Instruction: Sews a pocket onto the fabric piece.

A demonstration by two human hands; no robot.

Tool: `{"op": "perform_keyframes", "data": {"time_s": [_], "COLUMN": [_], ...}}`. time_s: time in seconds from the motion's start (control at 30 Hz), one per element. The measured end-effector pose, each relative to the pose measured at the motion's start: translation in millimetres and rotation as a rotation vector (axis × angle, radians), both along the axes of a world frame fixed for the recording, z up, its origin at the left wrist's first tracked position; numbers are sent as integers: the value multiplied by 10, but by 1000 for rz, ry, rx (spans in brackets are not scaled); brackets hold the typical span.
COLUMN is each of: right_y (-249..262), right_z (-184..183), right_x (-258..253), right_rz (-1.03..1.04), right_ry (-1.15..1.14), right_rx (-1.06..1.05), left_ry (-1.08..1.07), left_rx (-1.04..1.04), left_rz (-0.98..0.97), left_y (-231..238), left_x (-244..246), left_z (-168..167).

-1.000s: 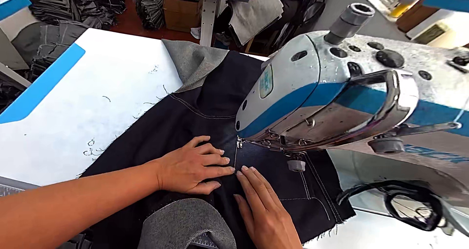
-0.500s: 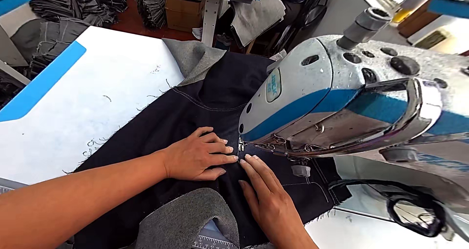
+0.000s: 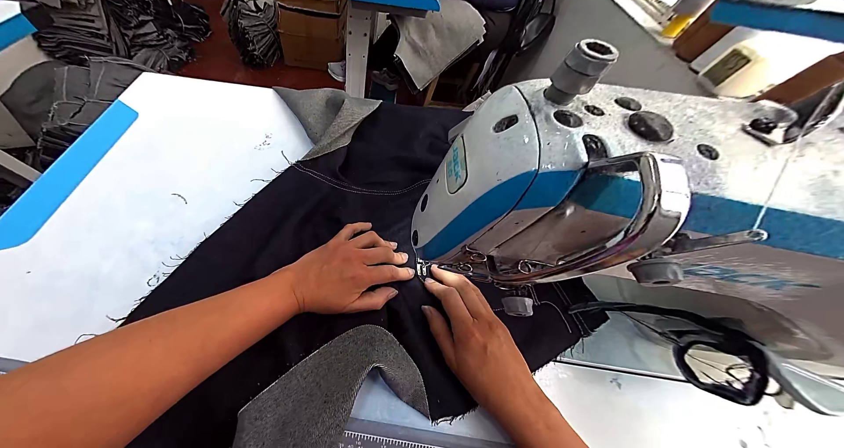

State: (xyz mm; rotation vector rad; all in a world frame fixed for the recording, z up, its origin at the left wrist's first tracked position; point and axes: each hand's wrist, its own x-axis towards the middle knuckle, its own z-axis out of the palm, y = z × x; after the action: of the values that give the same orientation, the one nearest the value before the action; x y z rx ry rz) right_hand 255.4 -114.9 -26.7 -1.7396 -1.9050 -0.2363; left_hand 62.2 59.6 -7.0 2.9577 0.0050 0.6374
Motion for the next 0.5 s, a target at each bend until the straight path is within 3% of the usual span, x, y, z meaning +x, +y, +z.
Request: {"op": "perform_keyframes", "data": {"time_s": [0.5], "right_y": [32], "right_z": [36], "right_x": [3], "right_rz": [-14], "right_ry": [27], "right_rx": [0], "left_ry": [-14], "left_rx": [-23], "left_rz": [-23], "left_y": [94], "left_x": [65], "left_z": [33]}}
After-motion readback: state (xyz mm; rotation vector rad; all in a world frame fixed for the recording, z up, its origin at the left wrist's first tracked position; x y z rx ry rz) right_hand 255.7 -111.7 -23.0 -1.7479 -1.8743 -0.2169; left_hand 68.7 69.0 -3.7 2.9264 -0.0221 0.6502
